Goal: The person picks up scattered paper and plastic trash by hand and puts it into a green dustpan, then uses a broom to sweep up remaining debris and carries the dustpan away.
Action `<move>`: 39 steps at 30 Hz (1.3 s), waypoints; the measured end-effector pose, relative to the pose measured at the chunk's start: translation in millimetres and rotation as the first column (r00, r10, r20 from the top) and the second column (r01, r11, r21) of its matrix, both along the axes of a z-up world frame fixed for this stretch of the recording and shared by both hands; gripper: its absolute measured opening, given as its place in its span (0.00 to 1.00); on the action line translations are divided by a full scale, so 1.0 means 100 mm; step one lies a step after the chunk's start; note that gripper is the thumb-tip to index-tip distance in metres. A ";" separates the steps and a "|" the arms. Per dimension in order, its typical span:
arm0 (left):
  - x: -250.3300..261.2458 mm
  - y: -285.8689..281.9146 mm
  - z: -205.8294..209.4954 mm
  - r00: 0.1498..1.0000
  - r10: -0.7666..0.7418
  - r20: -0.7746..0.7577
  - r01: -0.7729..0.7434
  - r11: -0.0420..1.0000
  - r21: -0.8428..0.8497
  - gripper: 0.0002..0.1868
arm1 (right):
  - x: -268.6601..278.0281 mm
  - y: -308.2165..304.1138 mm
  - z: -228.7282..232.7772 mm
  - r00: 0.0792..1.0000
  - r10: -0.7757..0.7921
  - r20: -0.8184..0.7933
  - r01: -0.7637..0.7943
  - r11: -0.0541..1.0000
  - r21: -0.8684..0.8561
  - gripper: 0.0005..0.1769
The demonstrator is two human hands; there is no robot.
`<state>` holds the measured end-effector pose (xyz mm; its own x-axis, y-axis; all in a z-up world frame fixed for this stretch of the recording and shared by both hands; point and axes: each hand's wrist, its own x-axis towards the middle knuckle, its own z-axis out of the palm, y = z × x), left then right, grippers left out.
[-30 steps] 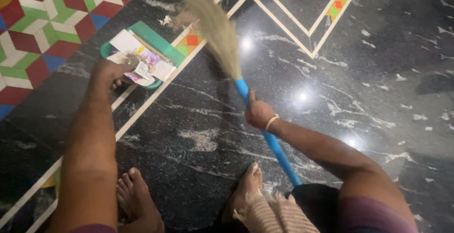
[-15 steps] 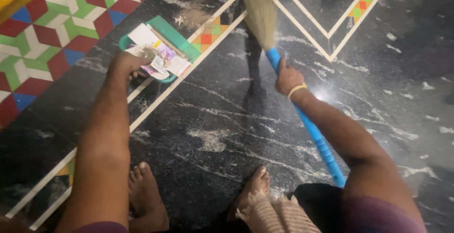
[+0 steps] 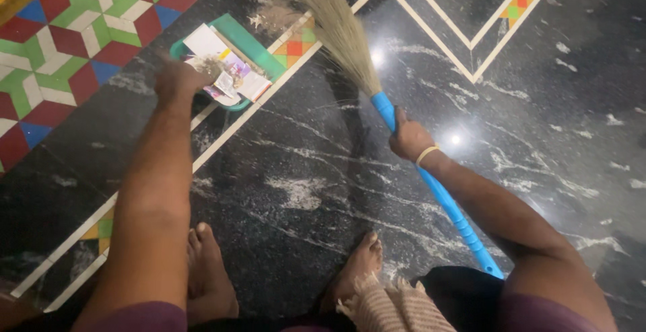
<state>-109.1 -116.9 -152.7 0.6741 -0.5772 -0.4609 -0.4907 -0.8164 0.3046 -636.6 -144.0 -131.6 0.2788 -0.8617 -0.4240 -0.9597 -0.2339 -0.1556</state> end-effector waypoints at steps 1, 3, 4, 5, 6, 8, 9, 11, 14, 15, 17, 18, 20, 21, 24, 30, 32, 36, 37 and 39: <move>-0.03 0.00 0.04 1.000 -0.001 0.001 0.001 1.000 -0.001 0.67 | 0.00 0.00 0.00 1.000 -0.001 0.001 0.001 1.000 -0.001 0.44; -0.06 -0.01 0.08 0.987 -0.089 0.133 0.098 0.993 -0.062 0.73 | -0.01 -0.02 0.03 1.000 -0.027 -0.014 0.027 1.000 -0.005 0.42; -0.06 -0.03 0.06 0.987 -0.092 0.132 0.101 0.993 -0.060 0.73 | -0.01 -0.03 0.04 0.999 -0.031 -0.015 0.031 1.000 -0.003 0.42; -0.04 -0.07 0.03 0.943 -0.254 0.217 0.269 0.962 -0.045 0.67 | -0.02 -0.03 0.05 1.000 -0.017 0.000 0.017 1.000 -0.004 0.42; 0.00 -0.12 -0.02 0.865 -0.406 0.296 0.429 0.903 -0.015 0.62 | -0.03 -0.03 0.06 1.000 -0.003 0.015 0.003 1.000 -0.005 0.42; 0.09 -0.28 -0.16 0.788 -0.510 0.346 0.547 0.837 -0.011 0.58 | -0.07 -0.04 0.05 1.000 -0.004 0.007 0.003 1.000 0.014 0.43; 0.12 -0.37 -0.22 0.694 -0.598 0.400 0.653 0.757 -0.001 0.55 | -0.09 -0.06 0.02 1.000 -0.002 0.005 0.002 1.000 0.028 0.44; 0.11 -0.50 -0.32 0.623 -0.668 0.407 0.707 0.704 0.072 0.53 | -0.15 -0.08 -0.06 0.999 0.008 0.036 -0.009 1.000 0.011 0.44; 0.07 -0.68 -0.32 0.559 -0.766 0.319 0.737 0.635 0.232 0.54 | -0.29 -0.11 -0.13 0.984 0.084 0.157 -0.077 0.996 -0.051 0.46; 0.05 -0.73 -0.31 0.575 -0.785 0.230 0.719 0.619 0.316 0.55 | -0.31 -0.12 -0.13 0.958 0.154 0.240 -0.133 0.986 -0.102 0.48; 0.00 -0.78 -0.28 0.605 -0.775 0.184 0.716 0.630 0.301 0.58 | -0.32 -0.14 -0.09 0.967 0.092 0.238 -0.081 0.995 -0.056 0.49; -0.02 -0.80 -0.28 0.635 -0.760 0.141 0.709 0.645 0.286 0.60 | -0.33 -0.16 -0.05 0.972 0.033 0.233 -0.031 0.999 -0.013 0.51; -0.01 -0.81 -0.25 0.632 -0.766 0.117 0.724 0.637 0.263 0.61 | -0.37 -0.23 0.02 0.977 -0.017 0.214 0.017 1.000 0.003 0.51; -0.01 -0.79 -0.24 0.629 -0.770 0.104 0.736 0.634 0.238 0.61 | -0.37 -0.28 0.02 0.978 -0.062 0.199 0.062 0.998 0.009 0.51; -0.08 -0.86 -0.22 0.617 -0.781 0.094 0.722 0.610 0.328 0.60 | -0.44 -0.44 0.01 0.971 0.090 0.221 -0.047 0.980 -0.195 0.49; -0.21 -0.86 -0.15 0.601 -0.795 0.084 0.696 0.572 0.434 0.71 | -0.34 -0.65 -0.15 0.998 0.019 0.065 -0.007 0.984 -0.177 0.49; -0.24 -0.91 -0.11 0.617 -0.785 0.046 0.687 0.566 0.455 0.70 | -0.27 -0.60 -0.16 0.999 0.006 0.050 0.000 0.992 -0.126 0.49; -0.27 -0.88 0.08 0.605 -0.795 0.033 0.691 0.546 0.474 0.68 | 0.15 -0.43 -0.12 0.998 0.007 -0.067 -0.010 0.999 -0.045 0.52; -0.28 -0.87 0.11 0.608 -0.793 0.039 0.689 0.551 0.471 0.68 | 0.26 -0.34 -0.07 0.998 0.009 -0.067 -0.012 0.999 -0.053 0.52; -0.28 -0.87 0.15 0.596 -0.803 0.007 0.695 0.521 0.496 0.70 | 0.43 -0.09 0.09 0.990 0.116 -0.085 -0.115 0.993 0.018 0.50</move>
